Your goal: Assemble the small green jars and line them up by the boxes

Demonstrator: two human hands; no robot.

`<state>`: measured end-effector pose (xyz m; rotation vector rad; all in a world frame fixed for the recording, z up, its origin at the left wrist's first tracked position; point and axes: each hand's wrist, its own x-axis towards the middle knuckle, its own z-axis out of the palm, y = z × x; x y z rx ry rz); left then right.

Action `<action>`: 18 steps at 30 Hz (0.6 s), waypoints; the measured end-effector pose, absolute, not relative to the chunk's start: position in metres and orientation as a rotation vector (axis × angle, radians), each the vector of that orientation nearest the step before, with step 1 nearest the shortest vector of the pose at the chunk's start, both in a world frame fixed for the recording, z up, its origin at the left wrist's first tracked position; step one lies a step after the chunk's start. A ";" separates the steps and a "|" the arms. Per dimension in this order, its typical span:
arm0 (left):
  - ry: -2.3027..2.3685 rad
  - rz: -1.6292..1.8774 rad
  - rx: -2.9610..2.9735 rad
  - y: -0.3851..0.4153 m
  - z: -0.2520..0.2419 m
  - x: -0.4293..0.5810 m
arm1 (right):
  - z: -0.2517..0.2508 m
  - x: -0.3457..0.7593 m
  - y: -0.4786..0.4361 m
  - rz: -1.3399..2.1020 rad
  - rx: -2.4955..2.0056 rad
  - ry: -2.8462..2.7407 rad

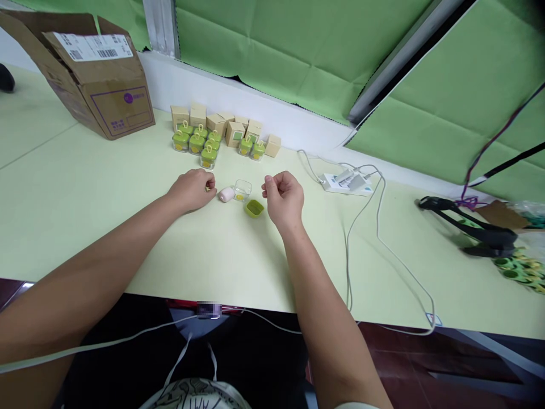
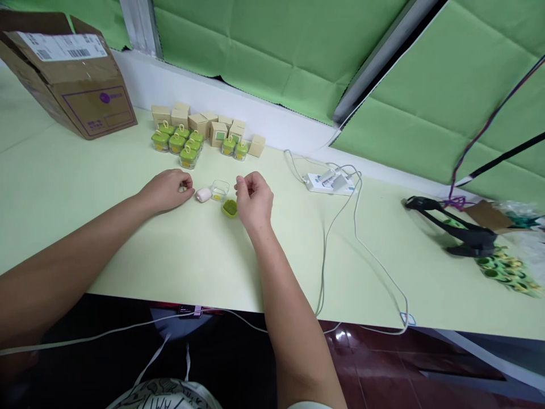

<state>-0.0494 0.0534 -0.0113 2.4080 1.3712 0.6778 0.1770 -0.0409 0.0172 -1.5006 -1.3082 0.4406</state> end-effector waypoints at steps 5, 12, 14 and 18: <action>1.358 0.711 2.339 0.051 -0.009 -0.048 | 0.017 0.177 -0.041 0.355 -1.536 -1.272; 1.416 0.550 2.411 0.048 -0.004 -0.047 | 0.019 0.172 -0.044 0.285 -1.562 -1.174; 1.418 0.543 2.421 0.048 -0.004 -0.047 | 0.019 0.171 -0.044 0.294 -1.557 -1.167; 1.425 0.537 2.425 0.048 -0.004 -0.047 | 0.019 0.171 -0.044 0.306 -1.545 -1.153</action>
